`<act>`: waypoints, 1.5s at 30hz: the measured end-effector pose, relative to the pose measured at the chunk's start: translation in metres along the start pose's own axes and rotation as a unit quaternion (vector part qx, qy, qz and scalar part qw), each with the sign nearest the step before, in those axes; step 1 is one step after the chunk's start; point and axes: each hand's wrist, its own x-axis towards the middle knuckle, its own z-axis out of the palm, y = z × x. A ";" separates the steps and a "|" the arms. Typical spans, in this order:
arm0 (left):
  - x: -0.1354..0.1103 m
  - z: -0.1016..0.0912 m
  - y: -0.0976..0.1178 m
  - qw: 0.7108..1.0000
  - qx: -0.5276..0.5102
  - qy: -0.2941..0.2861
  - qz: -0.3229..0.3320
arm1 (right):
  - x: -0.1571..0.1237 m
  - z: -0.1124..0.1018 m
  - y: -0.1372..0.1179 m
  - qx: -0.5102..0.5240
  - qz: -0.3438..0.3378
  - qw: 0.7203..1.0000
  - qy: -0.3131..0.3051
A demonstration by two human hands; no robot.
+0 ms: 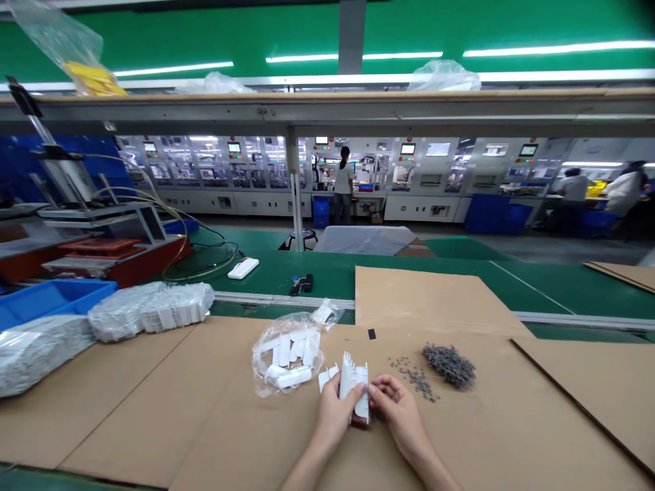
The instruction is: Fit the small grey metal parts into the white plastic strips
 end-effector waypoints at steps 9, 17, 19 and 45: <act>-0.004 0.002 0.005 1.000 -0.017 -0.010 0.003 | 0.001 0.005 0.003 -0.079 -0.063 0.995 0.019; -0.006 0.003 0.004 0.998 -0.041 -0.047 -0.009 | -0.009 0.010 0.000 -0.236 -0.136 0.961 0.059; -0.006 0.003 0.005 0.998 -0.048 -0.048 -0.015 | -0.008 0.010 -0.001 -0.224 -0.130 0.964 0.057; -0.003 -0.002 0.002 0.999 0.017 -0.005 0.039 | -0.006 0.008 -0.011 -0.142 -0.013 0.989 -0.028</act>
